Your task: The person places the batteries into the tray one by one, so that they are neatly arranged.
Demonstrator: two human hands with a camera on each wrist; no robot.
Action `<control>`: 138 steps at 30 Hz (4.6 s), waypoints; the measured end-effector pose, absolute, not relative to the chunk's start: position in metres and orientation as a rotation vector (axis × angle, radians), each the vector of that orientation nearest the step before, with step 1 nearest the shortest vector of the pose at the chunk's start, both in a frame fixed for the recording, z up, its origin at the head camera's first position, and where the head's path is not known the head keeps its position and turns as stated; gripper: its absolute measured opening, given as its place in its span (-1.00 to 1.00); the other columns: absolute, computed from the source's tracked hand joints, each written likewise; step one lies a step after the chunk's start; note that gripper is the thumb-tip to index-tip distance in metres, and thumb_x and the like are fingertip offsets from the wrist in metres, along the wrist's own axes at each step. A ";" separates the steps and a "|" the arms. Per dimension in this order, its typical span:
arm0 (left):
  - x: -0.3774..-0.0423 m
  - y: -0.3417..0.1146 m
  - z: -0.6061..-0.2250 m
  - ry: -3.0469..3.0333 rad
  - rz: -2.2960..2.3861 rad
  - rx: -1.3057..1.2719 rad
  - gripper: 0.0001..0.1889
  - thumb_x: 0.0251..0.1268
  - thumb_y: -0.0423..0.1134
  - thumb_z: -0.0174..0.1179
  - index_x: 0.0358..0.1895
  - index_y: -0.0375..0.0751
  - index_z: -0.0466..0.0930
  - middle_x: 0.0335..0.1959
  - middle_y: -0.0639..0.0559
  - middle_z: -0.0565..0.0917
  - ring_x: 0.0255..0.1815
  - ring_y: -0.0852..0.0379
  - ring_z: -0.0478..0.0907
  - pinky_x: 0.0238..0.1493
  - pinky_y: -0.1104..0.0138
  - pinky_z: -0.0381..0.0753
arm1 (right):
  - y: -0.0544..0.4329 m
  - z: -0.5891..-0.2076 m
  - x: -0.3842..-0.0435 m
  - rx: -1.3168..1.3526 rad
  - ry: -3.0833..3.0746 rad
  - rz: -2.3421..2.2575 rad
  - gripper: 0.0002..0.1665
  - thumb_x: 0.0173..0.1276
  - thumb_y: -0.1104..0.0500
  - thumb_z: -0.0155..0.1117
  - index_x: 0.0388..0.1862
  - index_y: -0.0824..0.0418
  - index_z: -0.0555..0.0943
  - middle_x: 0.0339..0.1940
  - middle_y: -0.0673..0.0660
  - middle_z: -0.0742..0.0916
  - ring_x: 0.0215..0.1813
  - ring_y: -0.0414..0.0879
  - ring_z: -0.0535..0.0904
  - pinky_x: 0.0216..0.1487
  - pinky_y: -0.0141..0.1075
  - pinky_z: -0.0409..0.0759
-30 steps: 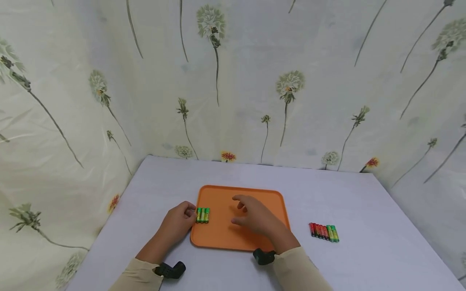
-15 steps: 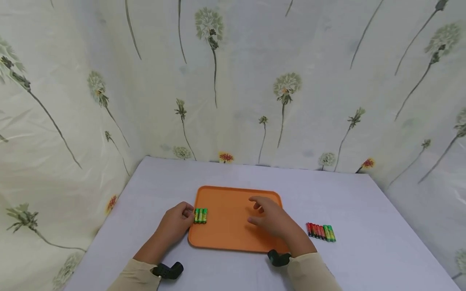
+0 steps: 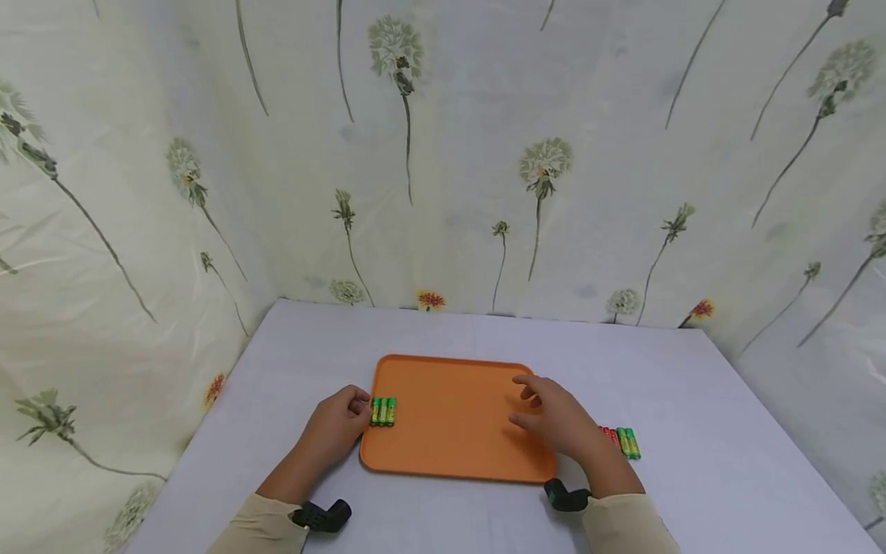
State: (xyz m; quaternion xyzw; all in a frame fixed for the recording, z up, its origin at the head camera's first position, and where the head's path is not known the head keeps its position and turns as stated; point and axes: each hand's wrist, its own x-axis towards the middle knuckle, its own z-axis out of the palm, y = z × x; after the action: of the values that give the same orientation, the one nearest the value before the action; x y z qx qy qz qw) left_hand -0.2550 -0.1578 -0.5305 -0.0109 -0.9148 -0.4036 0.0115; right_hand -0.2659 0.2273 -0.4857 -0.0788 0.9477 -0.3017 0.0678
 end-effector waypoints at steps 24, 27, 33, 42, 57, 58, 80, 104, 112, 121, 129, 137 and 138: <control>-0.252 -0.156 -0.529 -2.849 -1.273 -0.031 -0.80 0.42 -0.23 0.21 0.02 -0.15 0.65 -0.33 0.10 0.61 -0.33 0.18 0.51 -0.26 0.28 0.53 | 0.330 -0.479 -0.246 -0.019 2.903 -0.710 -0.05 0.32 -0.16 0.52 0.54 0.22 0.38 0.21 0.24 0.65 0.21 0.20 0.56 0.07 0.09 0.64; -0.253 -0.155 -0.528 -2.849 -1.271 -0.028 -0.79 0.42 -0.23 0.21 0.02 -0.16 0.65 -0.31 0.10 0.62 -0.32 0.18 0.52 -0.25 0.28 0.54 | 0.342 -0.478 -0.243 -0.002 2.898 -0.727 -0.04 0.33 -0.17 0.50 0.54 0.23 0.37 0.23 0.27 0.64 0.22 0.23 0.55 0.05 0.10 0.66; -0.253 -0.158 -0.529 -2.845 -1.265 -0.035 -0.79 0.42 -0.22 0.21 0.03 -0.16 0.65 -0.30 0.11 0.63 -0.31 0.20 0.53 -0.24 0.27 0.55 | 0.362 -0.479 -0.239 0.036 2.887 -0.729 0.00 0.32 -0.21 0.50 0.54 0.26 0.35 0.25 0.33 0.62 0.25 0.30 0.53 0.03 0.11 0.67; -0.254 -0.159 -0.528 -2.841 -1.287 -0.042 -0.79 0.42 -0.20 0.23 0.03 -0.16 0.65 -0.29 0.11 0.65 -0.29 0.20 0.56 -0.20 0.26 0.58 | 0.395 -0.487 -0.235 0.180 2.839 -0.769 0.08 0.31 -0.32 0.44 0.56 0.29 0.30 0.30 0.43 0.57 0.27 0.36 0.50 0.03 0.14 0.66; -0.253 -0.158 -0.531 -2.858 -1.272 -0.038 -0.79 0.44 -0.21 0.22 0.04 -0.15 0.65 -0.29 0.12 0.63 -0.30 0.19 0.53 -0.23 0.26 0.56 | 0.404 -0.507 -0.227 0.093 2.821 -0.787 0.14 0.25 -0.30 0.51 0.56 0.31 0.29 0.30 0.44 0.55 0.29 0.40 0.47 0.20 0.33 0.48; -0.253 -0.157 -0.531 -2.861 -1.269 -0.036 -0.79 0.44 -0.21 0.23 0.04 -0.15 0.65 -0.29 0.11 0.63 -0.30 0.19 0.53 -0.23 0.26 0.56 | 0.404 -0.508 -0.226 0.081 2.824 -0.782 0.15 0.24 -0.30 0.52 0.57 0.30 0.28 0.30 0.44 0.55 0.29 0.41 0.46 0.21 0.35 0.47; -0.253 -0.157 -0.533 -2.846 -1.276 -0.050 -0.81 0.42 -0.22 0.22 0.01 -0.15 0.65 -0.30 0.12 0.63 -0.30 0.20 0.53 -0.24 0.27 0.56 | 0.404 -0.513 -0.219 -0.013 2.886 -0.717 -0.04 0.22 -0.25 0.55 0.47 0.21 0.50 0.42 0.47 0.49 0.41 0.49 0.38 0.28 0.42 0.40; -0.253 -0.158 -0.528 -2.848 -1.263 -0.053 -0.80 0.43 -0.22 0.23 0.02 -0.15 0.65 -0.30 0.12 0.63 -0.30 0.20 0.53 -0.22 0.27 0.56 | 0.405 -0.518 -0.223 0.030 2.948 -0.716 -0.02 0.18 -0.28 0.56 0.40 0.29 0.52 0.22 0.34 0.67 0.25 0.33 0.52 0.24 0.38 0.42; -0.254 -0.159 -0.530 -2.854 -1.251 -0.052 -0.81 0.43 -0.22 0.22 0.02 -0.15 0.65 -0.30 0.12 0.63 -0.29 0.20 0.53 -0.21 0.26 0.56 | 0.404 -0.518 -0.223 0.037 2.934 -0.737 0.01 0.18 -0.31 0.55 0.40 0.31 0.51 0.20 0.32 0.67 0.23 0.31 0.53 0.20 0.34 0.46; -0.257 -0.157 -0.529 -2.864 -1.260 -0.034 -0.80 0.44 -0.18 0.23 0.02 -0.12 0.64 -0.29 0.13 0.64 -0.28 0.20 0.54 -0.20 0.28 0.58 | 0.398 -0.505 -0.224 0.087 2.896 -0.735 0.02 0.20 -0.27 0.56 0.42 0.33 0.47 0.25 0.36 0.64 0.26 0.38 0.52 0.18 0.33 0.49; -0.253 -0.158 -0.529 -2.864 -1.278 -0.023 -0.80 0.44 -0.20 0.23 0.03 -0.14 0.64 -0.28 0.12 0.63 -0.28 0.19 0.53 -0.21 0.27 0.57 | 0.387 -0.493 -0.234 0.088 2.861 -0.730 -0.02 0.22 -0.22 0.57 0.42 0.34 0.47 0.24 0.36 0.66 0.28 0.39 0.52 0.13 0.28 0.55; -0.253 -0.162 -0.532 -2.843 -1.250 -0.046 -0.82 0.44 -0.22 0.22 0.01 -0.14 0.64 -0.30 0.12 0.63 -0.30 0.20 0.53 -0.23 0.27 0.56 | 0.366 -0.490 -0.243 0.065 2.876 -0.754 -0.04 0.22 -0.21 0.58 0.43 0.28 0.48 0.25 0.31 0.66 0.29 0.34 0.51 0.13 0.25 0.60; -0.253 -0.162 -0.532 -2.843 -1.251 -0.047 -0.81 0.44 -0.22 0.22 0.01 -0.15 0.64 -0.30 0.12 0.63 -0.30 0.20 0.53 -0.23 0.27 0.56 | 0.364 -0.489 -0.244 0.068 2.873 -0.760 -0.04 0.21 -0.21 0.58 0.43 0.27 0.48 0.25 0.30 0.66 0.29 0.34 0.50 0.13 0.24 0.60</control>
State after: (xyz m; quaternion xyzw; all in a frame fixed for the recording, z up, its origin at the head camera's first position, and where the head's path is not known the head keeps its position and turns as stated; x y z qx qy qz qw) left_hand -0.2534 -0.1619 -0.5320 -0.0152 -0.9150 -0.4028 0.0176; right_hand -0.2437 0.3635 -0.4895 0.0230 0.9630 -0.2546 0.0847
